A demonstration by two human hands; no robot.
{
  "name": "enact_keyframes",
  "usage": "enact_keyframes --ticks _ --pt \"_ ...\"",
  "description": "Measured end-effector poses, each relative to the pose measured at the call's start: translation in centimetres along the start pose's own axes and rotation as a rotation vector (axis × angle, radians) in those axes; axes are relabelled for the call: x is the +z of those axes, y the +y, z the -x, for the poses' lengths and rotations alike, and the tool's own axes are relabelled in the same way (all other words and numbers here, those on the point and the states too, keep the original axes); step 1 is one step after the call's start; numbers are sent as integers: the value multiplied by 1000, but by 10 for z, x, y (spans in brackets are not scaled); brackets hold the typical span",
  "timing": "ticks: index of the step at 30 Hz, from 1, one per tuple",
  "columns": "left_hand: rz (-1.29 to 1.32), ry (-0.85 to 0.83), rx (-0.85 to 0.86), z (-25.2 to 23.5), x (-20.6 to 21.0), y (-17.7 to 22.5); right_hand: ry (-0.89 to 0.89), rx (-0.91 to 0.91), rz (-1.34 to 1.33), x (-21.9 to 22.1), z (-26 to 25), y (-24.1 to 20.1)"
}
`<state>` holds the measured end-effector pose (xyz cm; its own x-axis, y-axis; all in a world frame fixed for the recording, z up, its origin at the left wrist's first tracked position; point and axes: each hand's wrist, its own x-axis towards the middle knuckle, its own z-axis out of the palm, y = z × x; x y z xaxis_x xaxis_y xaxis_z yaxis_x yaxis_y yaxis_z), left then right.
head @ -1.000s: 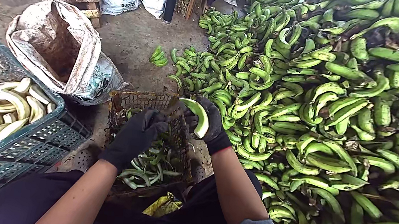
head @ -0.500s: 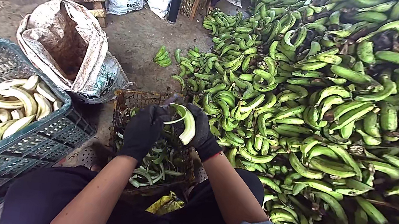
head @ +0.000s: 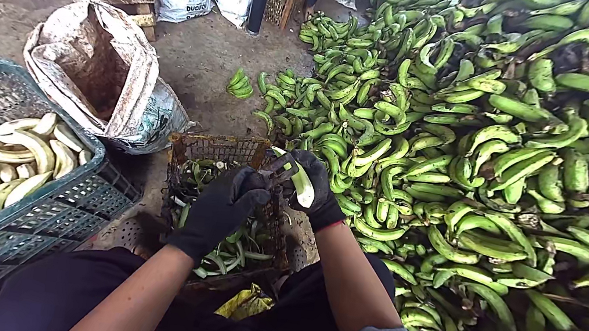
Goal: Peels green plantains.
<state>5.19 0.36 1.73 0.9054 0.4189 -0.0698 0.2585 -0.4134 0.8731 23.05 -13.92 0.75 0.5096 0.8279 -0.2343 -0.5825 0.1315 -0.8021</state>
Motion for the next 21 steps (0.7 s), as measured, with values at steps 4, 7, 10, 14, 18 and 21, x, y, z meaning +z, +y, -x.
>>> enact_keyframes --ticks 4,7,10,14,18,21 --pt "-273 89 30 -7 14 -5 -34 -21 -28 6 -5 14" --pt "-271 78 -55 -16 15 -12 6 30 -40 12 -7 23" --pt "-189 197 -84 -27 7 -23 -8 75 -31 15 -6 26" --pt "-33 342 -140 -29 -12 -27 -54 67 -30 9 -2 19" --pt "-436 -104 -356 -25 -15 -33 174 -90 230 6 -4 18" --pt "-649 -585 -583 -5 -2 -43 298 -124 758 11 -22 44"
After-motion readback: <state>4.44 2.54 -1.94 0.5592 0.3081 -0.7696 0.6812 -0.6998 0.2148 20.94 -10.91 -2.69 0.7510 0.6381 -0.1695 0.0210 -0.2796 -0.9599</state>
